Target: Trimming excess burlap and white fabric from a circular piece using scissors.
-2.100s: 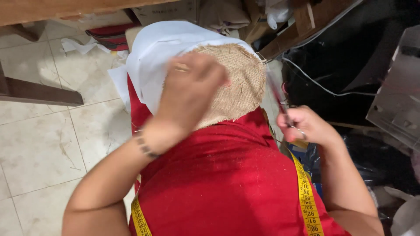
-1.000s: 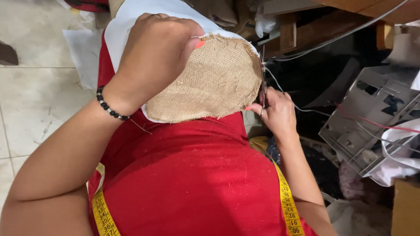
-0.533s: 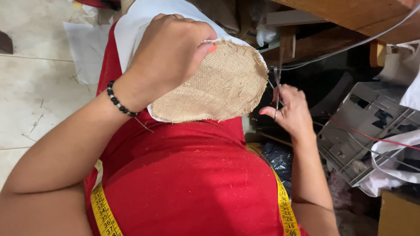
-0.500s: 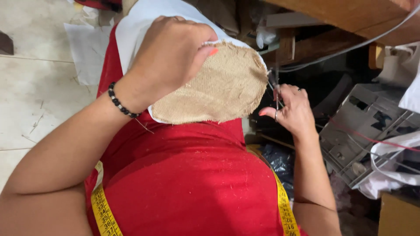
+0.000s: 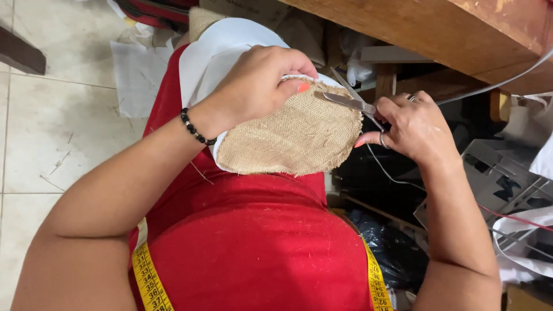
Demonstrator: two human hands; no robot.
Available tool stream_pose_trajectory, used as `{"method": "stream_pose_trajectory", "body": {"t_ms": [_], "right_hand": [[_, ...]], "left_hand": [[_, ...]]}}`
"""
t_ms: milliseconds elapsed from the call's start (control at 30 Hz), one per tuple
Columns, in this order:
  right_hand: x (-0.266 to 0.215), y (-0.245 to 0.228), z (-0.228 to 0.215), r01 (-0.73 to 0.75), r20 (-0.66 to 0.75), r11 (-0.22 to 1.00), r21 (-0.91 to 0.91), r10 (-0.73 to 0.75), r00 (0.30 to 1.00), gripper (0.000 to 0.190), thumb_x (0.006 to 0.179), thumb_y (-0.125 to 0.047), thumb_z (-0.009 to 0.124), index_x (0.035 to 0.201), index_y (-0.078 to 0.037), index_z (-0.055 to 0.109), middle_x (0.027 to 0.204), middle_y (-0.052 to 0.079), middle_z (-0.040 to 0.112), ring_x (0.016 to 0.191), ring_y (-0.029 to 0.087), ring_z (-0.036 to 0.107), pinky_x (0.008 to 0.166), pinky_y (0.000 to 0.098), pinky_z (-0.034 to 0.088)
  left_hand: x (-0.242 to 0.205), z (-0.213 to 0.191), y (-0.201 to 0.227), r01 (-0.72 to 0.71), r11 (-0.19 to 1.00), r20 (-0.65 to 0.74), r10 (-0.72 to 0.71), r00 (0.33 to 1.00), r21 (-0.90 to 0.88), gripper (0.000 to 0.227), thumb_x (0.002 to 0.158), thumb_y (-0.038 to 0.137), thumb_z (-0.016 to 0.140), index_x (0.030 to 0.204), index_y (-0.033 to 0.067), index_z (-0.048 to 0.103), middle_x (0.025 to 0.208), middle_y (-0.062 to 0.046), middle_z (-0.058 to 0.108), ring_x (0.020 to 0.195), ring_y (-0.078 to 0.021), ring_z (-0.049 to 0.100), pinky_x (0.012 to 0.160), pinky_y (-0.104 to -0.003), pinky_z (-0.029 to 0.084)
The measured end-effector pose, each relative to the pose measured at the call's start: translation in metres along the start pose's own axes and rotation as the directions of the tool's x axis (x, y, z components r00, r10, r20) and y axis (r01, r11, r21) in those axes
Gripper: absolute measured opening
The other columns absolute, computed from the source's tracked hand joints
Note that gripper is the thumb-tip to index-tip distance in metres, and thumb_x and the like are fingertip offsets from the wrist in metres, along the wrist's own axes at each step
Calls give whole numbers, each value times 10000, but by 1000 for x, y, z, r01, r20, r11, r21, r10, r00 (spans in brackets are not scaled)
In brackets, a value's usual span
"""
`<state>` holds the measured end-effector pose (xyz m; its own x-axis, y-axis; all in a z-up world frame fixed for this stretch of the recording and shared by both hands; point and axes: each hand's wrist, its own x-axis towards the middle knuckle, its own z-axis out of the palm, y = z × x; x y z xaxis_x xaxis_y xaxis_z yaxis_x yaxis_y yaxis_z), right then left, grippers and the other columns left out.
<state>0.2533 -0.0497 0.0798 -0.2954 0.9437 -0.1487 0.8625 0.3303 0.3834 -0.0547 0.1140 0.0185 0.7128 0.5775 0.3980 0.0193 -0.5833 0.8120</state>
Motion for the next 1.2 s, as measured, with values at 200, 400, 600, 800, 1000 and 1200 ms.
{"method": "stream_pose_trajectory", "body": {"t_ms": [200,400,600,800,1000,1200], "right_hand": [[-4,4,15,49,-104,999,-8,-49,993,723,798,-813,685,855,-109,533,675,26,526,600,275,551,752,361,491],[-13,11,40,55,-226,998,-5,-55,973,658,881,-691,742,781,-90,493,648,52,497,621,284,543,680,402,525],[-6,24,5,68,-79,979,190,-54,995,775,737,-732,699,1175,-93,668,909,87,689,985,355,719,843,465,548],[8,30,-11,105,-37,994,-2,-105,994,850,678,-905,607,1022,-128,639,834,52,651,801,320,680,769,409,480],[2,1,-79,-239,97,708,664,234,967,437,745,-362,907,884,-129,563,789,-32,548,738,100,457,733,259,365],[-67,100,-58,-296,179,269,917,384,906,465,790,-15,789,1147,-111,507,1075,-8,551,924,65,534,854,210,496]], "left_hand": [[-1,0,-2,42,998,1,-42,999,-56,184,933,120,636,1074,149,750,1030,-35,785,972,-268,697,833,-412,506],[-1,1,-5,31,995,7,-30,1000,-97,165,952,146,682,1096,132,764,1031,-36,794,962,-238,723,832,-373,525],[-9,-8,9,92,993,12,-91,996,-77,263,946,222,699,1185,116,717,995,-46,768,871,-205,690,739,-342,521],[-35,-37,22,80,992,52,-85,995,95,367,895,269,768,1204,83,703,1105,-60,776,1020,-249,714,847,-384,522],[-96,-63,22,43,940,-69,-21,997,338,521,950,402,759,1269,-4,690,1257,-139,734,1148,-315,684,943,-432,516],[-138,-48,59,59,938,-184,5,983,340,349,926,286,781,1138,34,665,1071,-84,721,950,-293,668,884,-408,516]]}}
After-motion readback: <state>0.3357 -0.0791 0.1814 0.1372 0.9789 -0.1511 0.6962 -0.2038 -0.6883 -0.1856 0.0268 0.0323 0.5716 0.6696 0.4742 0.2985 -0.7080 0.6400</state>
